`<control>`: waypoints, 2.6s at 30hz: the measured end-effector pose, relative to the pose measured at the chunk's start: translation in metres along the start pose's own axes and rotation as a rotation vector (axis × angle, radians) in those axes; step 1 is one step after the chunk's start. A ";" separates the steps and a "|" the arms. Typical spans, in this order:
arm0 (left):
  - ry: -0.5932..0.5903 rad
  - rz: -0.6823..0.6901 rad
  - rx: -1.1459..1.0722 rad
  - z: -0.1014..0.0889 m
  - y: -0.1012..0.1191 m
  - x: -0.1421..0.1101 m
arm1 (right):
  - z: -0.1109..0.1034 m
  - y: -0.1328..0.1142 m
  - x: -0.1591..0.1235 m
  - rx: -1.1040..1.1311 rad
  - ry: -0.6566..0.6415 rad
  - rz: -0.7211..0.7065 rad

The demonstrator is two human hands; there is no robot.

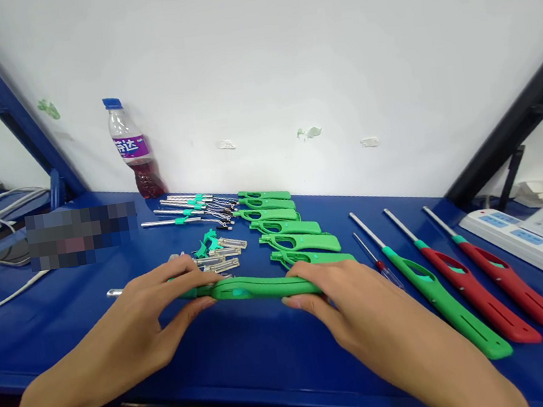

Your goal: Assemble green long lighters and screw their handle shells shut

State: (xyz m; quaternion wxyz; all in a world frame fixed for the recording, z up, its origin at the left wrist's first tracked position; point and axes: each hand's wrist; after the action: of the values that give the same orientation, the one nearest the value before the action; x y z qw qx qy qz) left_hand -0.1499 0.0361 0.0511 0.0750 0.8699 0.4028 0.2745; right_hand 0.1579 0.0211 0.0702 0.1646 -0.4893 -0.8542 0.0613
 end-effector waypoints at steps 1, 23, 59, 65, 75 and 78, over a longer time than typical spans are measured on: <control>-0.024 -0.001 -0.014 -0.001 0.002 -0.001 | 0.000 0.000 -0.001 -0.018 0.015 -0.014; 0.115 0.164 -0.083 0.003 0.006 0.003 | -0.016 -0.028 0.013 0.156 -0.024 -0.022; 0.037 0.030 0.078 -0.001 0.001 -0.010 | -0.008 -0.037 0.020 0.303 0.235 -0.146; 0.150 0.098 -0.014 -0.006 0.000 -0.002 | 0.000 -0.038 0.023 0.200 0.251 -0.173; 0.205 0.162 0.096 -0.006 0.012 -0.007 | 0.004 -0.043 0.022 0.126 0.262 -0.175; 0.213 0.201 0.058 -0.007 0.015 -0.003 | 0.001 -0.046 0.025 0.165 0.262 -0.214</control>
State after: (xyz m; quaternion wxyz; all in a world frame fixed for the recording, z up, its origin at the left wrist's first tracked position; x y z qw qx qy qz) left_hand -0.1458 0.0231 0.0608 -0.0211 0.8737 0.3268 0.3597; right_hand 0.1083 0.0189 0.0866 0.3197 -0.3842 -0.8647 0.0491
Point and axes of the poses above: each hand's wrist, its own x-axis towards the middle knuckle, its own z-axis out of the palm, y = z × x, and after that the axes turned 1 degree about y, right-handed
